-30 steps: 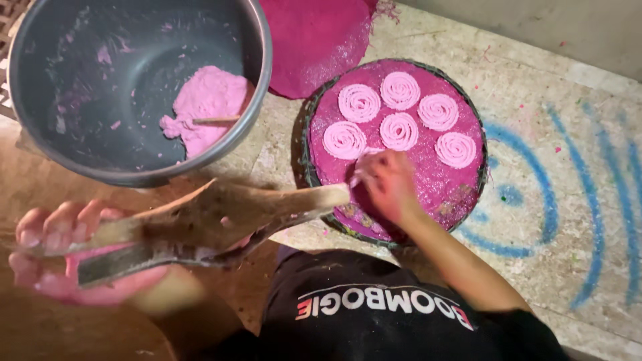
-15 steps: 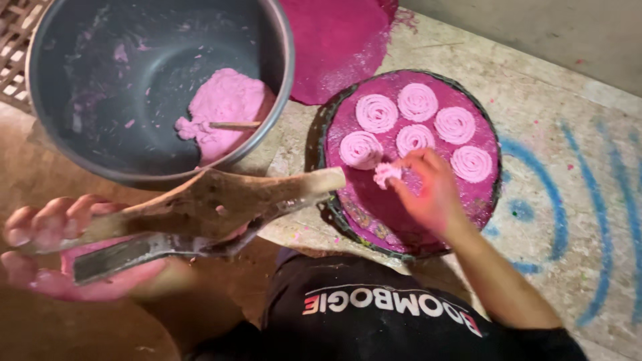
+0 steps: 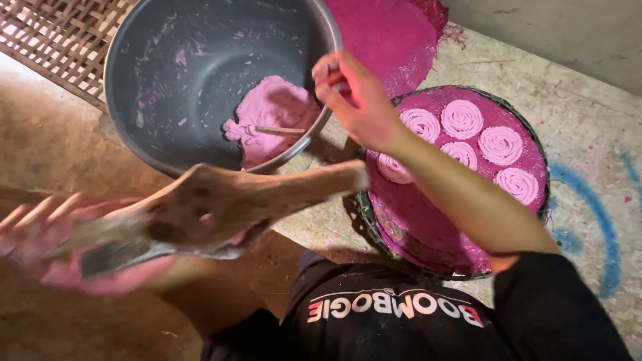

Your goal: The person scoops pink dough from a large bowl and uses a wooden press to form rose-shaped spirals on a pink tray. The person repeatedly fills the press, extrudes the dough, and arranges the formed spirals on the tray.

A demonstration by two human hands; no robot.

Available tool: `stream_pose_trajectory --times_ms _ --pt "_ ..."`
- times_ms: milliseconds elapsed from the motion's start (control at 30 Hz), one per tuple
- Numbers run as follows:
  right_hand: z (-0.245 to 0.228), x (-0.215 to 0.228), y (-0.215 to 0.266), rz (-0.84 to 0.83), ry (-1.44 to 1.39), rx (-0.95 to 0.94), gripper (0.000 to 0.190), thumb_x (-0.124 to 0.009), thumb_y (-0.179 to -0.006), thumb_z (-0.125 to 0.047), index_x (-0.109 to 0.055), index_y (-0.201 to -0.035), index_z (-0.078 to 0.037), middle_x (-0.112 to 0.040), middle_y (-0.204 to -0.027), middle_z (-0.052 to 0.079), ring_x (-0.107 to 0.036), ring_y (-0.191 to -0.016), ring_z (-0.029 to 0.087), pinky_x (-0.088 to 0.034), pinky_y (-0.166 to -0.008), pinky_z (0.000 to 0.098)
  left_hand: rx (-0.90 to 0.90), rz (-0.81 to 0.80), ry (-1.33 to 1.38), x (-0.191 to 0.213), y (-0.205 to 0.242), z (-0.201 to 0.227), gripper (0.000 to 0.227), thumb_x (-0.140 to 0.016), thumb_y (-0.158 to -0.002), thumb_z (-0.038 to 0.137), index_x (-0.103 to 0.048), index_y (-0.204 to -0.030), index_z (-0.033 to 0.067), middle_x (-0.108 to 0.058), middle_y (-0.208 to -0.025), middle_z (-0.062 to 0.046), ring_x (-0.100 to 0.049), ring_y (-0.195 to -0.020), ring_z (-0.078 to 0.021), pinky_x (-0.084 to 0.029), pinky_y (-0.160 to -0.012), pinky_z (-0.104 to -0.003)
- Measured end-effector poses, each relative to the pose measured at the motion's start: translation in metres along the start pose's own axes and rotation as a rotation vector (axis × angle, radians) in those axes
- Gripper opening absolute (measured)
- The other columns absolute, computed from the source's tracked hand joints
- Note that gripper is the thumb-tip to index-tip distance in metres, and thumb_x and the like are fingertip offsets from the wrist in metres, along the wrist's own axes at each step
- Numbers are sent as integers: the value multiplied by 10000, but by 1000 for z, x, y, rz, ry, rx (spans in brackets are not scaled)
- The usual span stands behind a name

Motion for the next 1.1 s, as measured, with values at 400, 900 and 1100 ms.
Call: stream_pose_trajectory --times_ms 400,900,1100 --pt "-11 119 282 -354 -402 -1168 777 -295 -937 -629 -677 -1289 -51 -740 -1114 121 -708 -1039 235 -547 -944 389 798 -44 362 -40 10 -343 243 -508 -1051 376 -564 -1092 143 -636 -1049 -4 -613 -1125 -193 -442 -1152 -462" --pt "26 120 320 32 197 -1275 701 -321 -975 -625 -703 -1175 -72 -611 -764 43 -512 -712 166 -454 -642 351 841 -25 737 18 61 -446 295 -462 -1067 398 -557 -1035 121 -561 -946 -11 -535 -972 -177 -490 -1063 -414" --pt "21 119 312 23 220 -1102 690 -359 -1043 -600 -652 -1272 -19 -669 -930 33 -590 -847 134 -483 -757 304 808 -24 679 17 62 -446 317 -437 -1066 406 -553 -966 129 -546 -914 -9 -523 -935 -174 -526 -1020 -424"
Point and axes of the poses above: each hand's wrist, its own y-axis away from the middle knuckle, its own x-axis out of the back of the hand, z = x × y, the point moved 4 cm from there along -y, towards the middle knuckle
